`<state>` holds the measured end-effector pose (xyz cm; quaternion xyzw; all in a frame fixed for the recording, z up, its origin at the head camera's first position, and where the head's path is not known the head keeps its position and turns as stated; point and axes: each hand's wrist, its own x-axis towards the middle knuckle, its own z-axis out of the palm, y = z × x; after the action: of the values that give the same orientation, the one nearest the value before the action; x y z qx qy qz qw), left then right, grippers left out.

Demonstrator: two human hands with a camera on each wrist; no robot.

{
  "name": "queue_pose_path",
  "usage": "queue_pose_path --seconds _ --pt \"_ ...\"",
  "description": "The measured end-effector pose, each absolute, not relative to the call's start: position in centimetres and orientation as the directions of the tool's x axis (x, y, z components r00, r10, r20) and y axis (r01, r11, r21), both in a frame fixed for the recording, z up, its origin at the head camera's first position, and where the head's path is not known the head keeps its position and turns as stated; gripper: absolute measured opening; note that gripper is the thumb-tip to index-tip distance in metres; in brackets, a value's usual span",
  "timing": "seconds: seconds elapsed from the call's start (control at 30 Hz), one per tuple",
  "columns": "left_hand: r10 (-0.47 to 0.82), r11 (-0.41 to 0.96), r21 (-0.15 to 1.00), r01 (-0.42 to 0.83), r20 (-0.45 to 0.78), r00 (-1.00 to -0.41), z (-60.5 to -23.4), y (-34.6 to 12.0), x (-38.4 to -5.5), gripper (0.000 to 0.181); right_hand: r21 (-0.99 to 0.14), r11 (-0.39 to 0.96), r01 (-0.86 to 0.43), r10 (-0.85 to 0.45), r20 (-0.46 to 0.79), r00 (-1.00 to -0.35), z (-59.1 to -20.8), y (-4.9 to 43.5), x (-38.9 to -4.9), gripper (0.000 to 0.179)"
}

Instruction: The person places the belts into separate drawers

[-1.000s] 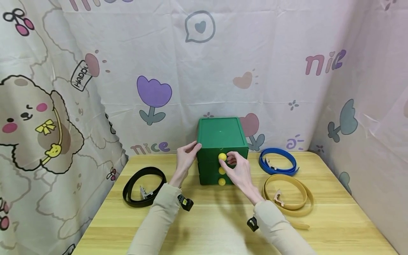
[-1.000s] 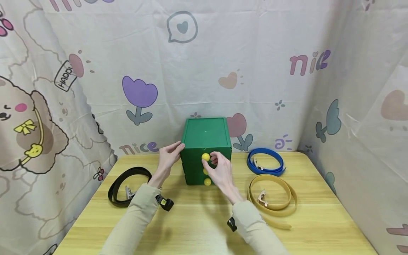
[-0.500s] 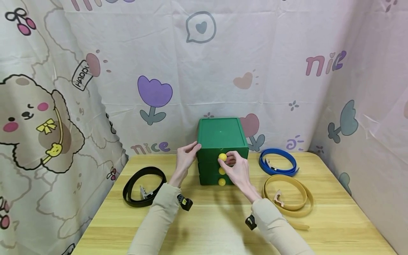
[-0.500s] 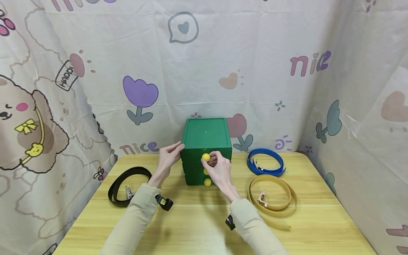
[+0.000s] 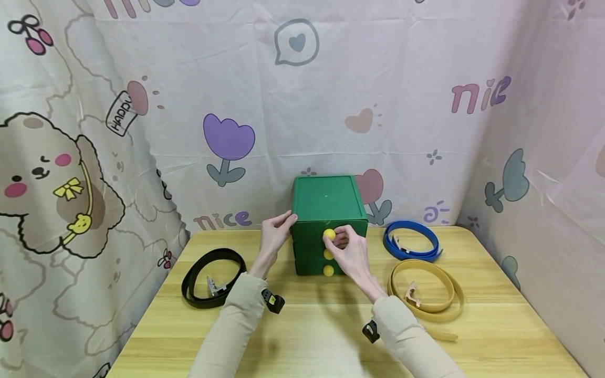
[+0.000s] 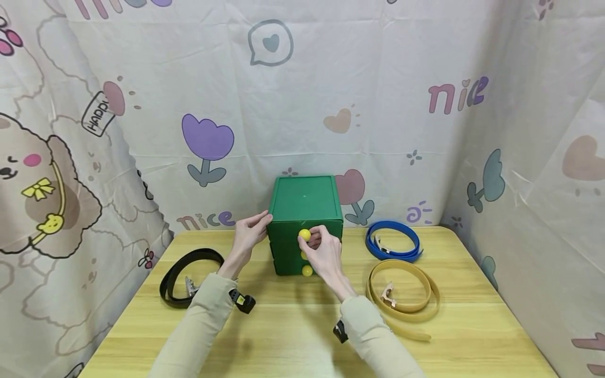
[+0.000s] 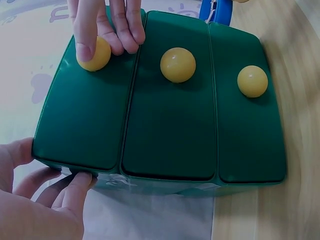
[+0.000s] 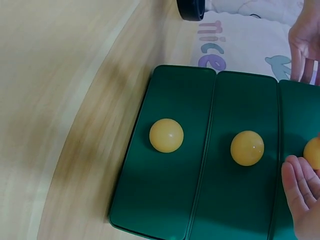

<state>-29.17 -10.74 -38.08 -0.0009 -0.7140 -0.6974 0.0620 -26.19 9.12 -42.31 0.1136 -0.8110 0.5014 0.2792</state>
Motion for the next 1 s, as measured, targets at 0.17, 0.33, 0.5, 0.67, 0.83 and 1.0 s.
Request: queue_pose_path --seconds 0.17,0.33,0.5,0.67,0.83,1.0 --pt "-0.088 0.038 0.996 0.083 0.086 -0.992 -38.0 -10.8 -29.1 0.043 -0.743 0.462 -0.484 0.080 0.578 -0.812 -42.4 9.1 -25.9 0.023" --pt "-0.075 0.044 0.995 0.085 0.088 -0.993 -37.9 -10.8 -28.9 0.045 -0.732 0.459 -0.504 0.068 0.594 -0.802 -42.5 9.3 -25.6 0.022" --pt "-0.071 0.046 0.995 0.085 0.088 -0.994 -37.9 -10.9 -29.0 0.046 -0.722 0.461 -0.516 0.055 0.604 -0.795 -42.6 9.4 -25.3 0.022" --pt "-0.074 0.059 0.995 0.086 0.090 -0.993 -38.0 -10.9 -29.1 0.045 -0.716 0.461 -0.523 0.046 0.609 -0.792 -42.6 9.5 -24.8 0.023" --pt "-0.073 0.071 0.994 0.087 0.092 -0.993 -38.0 -10.9 -28.9 0.046 -0.710 0.461 -0.532 0.030 0.612 -0.791 -42.5 9.6 -24.4 0.023" --pt "-0.093 0.089 0.992 0.094 0.103 -0.990 -38.1 -10.9 -28.9 0.044 -0.708 0.449 -0.545 0.019 0.617 -0.787 -42.4 9.8 -24.1 0.023"
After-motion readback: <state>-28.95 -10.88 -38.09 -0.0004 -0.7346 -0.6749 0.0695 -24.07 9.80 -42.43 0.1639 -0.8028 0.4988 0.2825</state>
